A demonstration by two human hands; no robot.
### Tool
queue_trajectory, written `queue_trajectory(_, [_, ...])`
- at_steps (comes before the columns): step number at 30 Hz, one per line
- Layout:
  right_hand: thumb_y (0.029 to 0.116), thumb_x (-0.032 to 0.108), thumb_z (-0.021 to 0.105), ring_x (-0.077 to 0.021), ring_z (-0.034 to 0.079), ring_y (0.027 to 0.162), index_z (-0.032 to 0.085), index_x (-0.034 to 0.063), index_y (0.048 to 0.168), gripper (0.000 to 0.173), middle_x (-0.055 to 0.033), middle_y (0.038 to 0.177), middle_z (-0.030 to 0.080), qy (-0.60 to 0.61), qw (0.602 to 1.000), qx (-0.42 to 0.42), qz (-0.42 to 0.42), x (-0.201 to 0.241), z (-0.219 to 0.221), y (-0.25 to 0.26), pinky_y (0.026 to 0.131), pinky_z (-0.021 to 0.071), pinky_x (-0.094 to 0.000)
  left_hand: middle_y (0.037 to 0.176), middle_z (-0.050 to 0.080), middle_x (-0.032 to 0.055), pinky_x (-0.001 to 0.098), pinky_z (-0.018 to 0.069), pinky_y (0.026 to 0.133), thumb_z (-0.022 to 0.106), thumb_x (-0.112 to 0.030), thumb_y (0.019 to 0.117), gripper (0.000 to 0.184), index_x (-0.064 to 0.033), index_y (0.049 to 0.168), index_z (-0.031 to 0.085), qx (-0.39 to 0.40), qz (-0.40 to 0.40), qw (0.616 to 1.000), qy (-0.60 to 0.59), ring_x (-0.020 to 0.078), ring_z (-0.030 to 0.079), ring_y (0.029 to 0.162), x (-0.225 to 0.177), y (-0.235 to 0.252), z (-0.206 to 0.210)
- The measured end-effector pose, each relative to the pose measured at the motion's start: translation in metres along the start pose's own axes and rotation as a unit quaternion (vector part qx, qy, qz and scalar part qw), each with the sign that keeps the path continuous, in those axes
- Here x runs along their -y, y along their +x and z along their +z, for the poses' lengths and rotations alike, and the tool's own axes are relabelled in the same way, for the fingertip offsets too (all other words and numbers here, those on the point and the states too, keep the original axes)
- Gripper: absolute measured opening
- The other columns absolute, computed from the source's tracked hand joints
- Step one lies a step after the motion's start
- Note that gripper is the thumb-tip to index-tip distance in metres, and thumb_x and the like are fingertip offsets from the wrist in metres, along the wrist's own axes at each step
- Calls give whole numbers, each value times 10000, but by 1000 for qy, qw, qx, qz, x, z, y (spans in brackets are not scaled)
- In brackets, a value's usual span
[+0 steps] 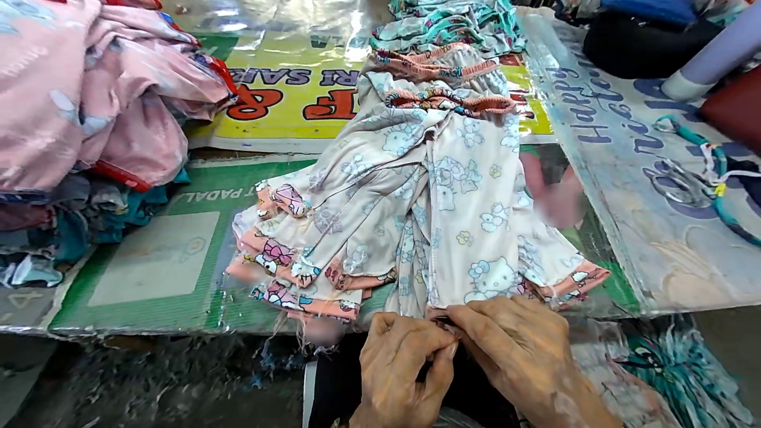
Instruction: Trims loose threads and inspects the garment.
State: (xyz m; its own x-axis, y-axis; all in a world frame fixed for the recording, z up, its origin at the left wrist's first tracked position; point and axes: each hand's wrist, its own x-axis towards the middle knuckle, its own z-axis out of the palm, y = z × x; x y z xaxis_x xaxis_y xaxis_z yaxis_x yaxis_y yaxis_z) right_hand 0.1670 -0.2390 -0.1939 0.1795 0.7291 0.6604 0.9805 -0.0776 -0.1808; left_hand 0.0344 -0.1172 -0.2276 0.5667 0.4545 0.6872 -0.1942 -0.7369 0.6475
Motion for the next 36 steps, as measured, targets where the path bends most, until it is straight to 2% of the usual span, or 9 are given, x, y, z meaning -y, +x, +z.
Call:
queue_trajectory(5, [1006, 373, 637, -139, 646, 715, 689, 139, 1114, 263, -34, 845, 695, 63, 996, 49, 47, -2, -20, -8, 599, 500, -262, 898, 667, -48, 240, 480, 901, 637, -274, 1007, 99, -184, 973, 658, 112, -44, 989, 83, 51, 629, 891, -13, -12, -71])
queue_trajectory(8, [969, 457, 666, -119, 587, 676, 659, 138, 1156, 370, -23, 808, 640, 92, 992, 59, 70, -6, -28, -9, 572, 463, -230, 842, 731, 115, 474, 518, 788, 512, -394, 1069, 421, -74, 910, 735, 304, -102, 910, 263, 269, 699, 794, -18, -7, -134])
queue_trajectory(10, [961, 408, 667, -140, 583, 638, 680, 130, 1119, 320, -21, 784, 638, 50, 995, 59, 57, -8, -23, -8, 530, 449, -254, 932, 746, 171, 541, 535, 753, 449, -432, 1084, 490, -54, 1041, 758, 361, -129, 871, 308, 345, 721, 837, -22, -2, -147])
queue_trajectory(15, [935, 231, 613, -150, 574, 575, 699, 143, 963, 126, -24, 754, 618, 10, 997, 67, 38, -15, -13, -5, 448, 410, -281, 1019, 701, 13, 260, 507, 934, 581, -320, 1052, 211, -162, 1124, 701, 133, -56, 980, 139, 96, 648, 1042, -23, -2, -94])
queue_trajectory(21, [986, 270, 623, -81, 606, 736, 670, 142, 980, 137, -40, 900, 633, 129, 988, 38, 76, -23, -21, -10, 556, 460, -199, 1208, 667, 19, 329, 467, 1018, 661, -303, 991, 247, -176, 1195, 604, 82, 49, 988, 124, 148, 611, 1179, -14, 19, -12])
queue_trajectory(24, [1010, 219, 594, -52, 637, 894, 622, 131, 1014, 93, -42, 1049, 650, 167, 982, 25, 86, -27, -28, -10, 666, 509, -158, 1171, 669, 31, 355, 428, 1019, 610, -278, 1009, 176, -172, 1148, 584, 72, 92, 979, 167, 161, 612, 1139, -12, 30, 11])
queue_trajectory(27, [1063, 226, 542, -29, 664, 940, 602, 97, 1042, 144, -35, 1023, 692, 221, 970, 14, 99, -34, -36, -10, 755, 539, -142, 1135, 707, 38, 365, 450, 1015, 579, -203, 1023, 119, -145, 1111, 636, 76, 107, 981, 140, 164, 641, 1121, -10, 42, 19])
queue_trajectory(32, [1062, 215, 555, 75, 598, 830, 605, 47, 1025, 179, 21, 917, 639, 382, 909, 7, 168, -43, -47, -5, 733, 500, -69, 1119, 711, 36, 263, 519, 973, 583, -103, 1015, 136, -67, 1079, 697, 152, -18, 980, -130, 86, 648, 1102, -18, 64, 23])
queue_trajectory(36, [1051, 207, 568, 97, 581, 777, 606, 80, 1011, 139, 80, 901, 632, 424, 881, -11, 210, -56, -47, -4, 664, 488, -61, 980, 726, -8, 244, 592, 805, 634, -71, 989, 160, -66, 1138, 691, 170, -241, 828, -476, 54, 694, 874, -22, 80, 24])
